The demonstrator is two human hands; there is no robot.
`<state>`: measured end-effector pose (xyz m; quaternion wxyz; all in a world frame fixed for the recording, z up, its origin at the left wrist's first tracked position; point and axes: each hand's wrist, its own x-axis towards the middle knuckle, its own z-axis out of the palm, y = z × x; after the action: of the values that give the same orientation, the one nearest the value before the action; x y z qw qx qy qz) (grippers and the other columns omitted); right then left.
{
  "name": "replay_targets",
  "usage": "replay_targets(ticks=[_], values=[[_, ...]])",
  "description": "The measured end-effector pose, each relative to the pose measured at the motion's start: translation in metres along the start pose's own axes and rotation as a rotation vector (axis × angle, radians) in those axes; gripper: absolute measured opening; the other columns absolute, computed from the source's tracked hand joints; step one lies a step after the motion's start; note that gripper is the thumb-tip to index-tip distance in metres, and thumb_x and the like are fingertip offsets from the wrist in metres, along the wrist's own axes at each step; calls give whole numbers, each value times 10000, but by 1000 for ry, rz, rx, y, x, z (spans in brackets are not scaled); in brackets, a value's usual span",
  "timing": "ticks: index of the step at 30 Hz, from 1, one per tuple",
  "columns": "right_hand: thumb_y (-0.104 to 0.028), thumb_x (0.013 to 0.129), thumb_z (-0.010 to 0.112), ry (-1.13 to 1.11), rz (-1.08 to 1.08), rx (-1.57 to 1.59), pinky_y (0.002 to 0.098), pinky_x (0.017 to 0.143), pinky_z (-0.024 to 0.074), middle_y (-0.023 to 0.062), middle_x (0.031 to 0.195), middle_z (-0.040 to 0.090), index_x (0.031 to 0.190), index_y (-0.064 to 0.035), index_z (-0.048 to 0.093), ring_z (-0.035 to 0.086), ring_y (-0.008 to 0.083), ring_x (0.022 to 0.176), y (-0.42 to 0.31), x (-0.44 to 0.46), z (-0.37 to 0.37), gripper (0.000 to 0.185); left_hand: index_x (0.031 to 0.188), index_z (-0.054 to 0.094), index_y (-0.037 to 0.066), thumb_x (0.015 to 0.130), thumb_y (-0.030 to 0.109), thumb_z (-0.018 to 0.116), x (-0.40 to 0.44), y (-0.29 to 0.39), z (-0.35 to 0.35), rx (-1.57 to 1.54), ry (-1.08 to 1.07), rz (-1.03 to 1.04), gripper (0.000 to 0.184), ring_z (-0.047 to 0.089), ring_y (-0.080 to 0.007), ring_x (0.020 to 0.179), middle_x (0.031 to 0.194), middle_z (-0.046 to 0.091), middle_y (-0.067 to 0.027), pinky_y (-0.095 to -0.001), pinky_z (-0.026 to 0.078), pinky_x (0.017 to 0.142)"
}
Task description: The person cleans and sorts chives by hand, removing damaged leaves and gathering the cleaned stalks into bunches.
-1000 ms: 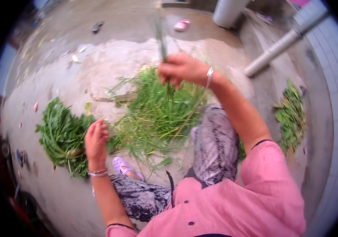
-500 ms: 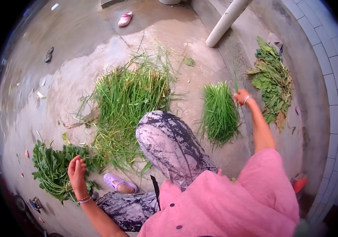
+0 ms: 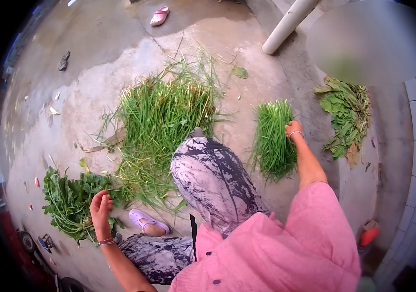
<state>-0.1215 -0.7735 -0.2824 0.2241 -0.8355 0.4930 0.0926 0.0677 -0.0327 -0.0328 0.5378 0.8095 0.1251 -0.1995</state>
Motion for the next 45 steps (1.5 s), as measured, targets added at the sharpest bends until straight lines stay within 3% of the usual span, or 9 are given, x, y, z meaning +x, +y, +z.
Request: replay_targets(ticks=[5,7,13,17,23,31,36,40,45], values=[[-62,778,579,39,74,273,285,389,444,78,688,617,907,-1,613,570,138,463,-5,-24,-12,147,1099,544,17,880,196,546,-2,-4,-4,62,-25,13,283,540,-55,711,891,599,-21,-175,432,605],[-45,699,560,153,92,327,320,545,506,129,689,637,785,-18,646,623,210,521,-2,-27,-14,124,1099,545,16,880,194,546,-6,-3,-6,67,-9,9,283,541,-58,711,893,599,-22,-182,432,608],[-62,743,480,122,-70,434,267,374,367,-32,479,426,576,-102,569,438,86,404,-9,-15,-17,193,1080,557,-6,857,170,567,-2,-13,-13,82,9,-34,284,548,-95,751,916,588,-26,-223,451,663],[-102,797,542,-60,-81,562,227,391,421,41,764,600,988,-31,581,530,93,504,-58,4,-26,207,1053,562,-4,858,155,565,-1,-19,-16,114,5,15,252,566,-95,753,895,605,-35,-232,465,647],[-137,836,544,-448,-265,560,216,462,448,36,806,610,1011,-16,566,557,91,605,-226,-28,-32,214,1051,574,10,811,125,591,-11,1,-10,417,-47,114,266,612,-189,776,884,625,-125,-292,482,687],[-155,853,527,-852,-908,12,242,546,482,51,845,612,1042,-10,560,577,105,639,-488,-160,-34,241,1106,520,46,792,201,600,-36,10,-19,798,-105,377,358,571,-321,811,935,573,-157,-385,466,685],[-134,844,509,-996,-1111,-265,275,600,507,103,871,627,1009,17,573,614,143,685,-563,-230,73,232,1112,505,42,776,191,605,-55,12,-30,738,-121,374,381,551,-335,825,921,570,-153,-396,457,703],[-201,859,499,-1052,-1074,-323,315,811,479,122,1016,599,1086,-8,563,576,183,896,-564,-285,196,304,1124,493,38,752,164,623,-68,15,-38,718,-162,337,414,550,-334,809,903,569,-151,-395,450,692],[-271,817,559,-711,-1113,-427,393,954,369,226,1196,479,1270,-8,370,471,321,1099,-510,-314,340,557,1137,478,23,725,151,642,-74,10,-46,682,-171,268,461,543,-319,767,841,552,-142,-387,441,669]])
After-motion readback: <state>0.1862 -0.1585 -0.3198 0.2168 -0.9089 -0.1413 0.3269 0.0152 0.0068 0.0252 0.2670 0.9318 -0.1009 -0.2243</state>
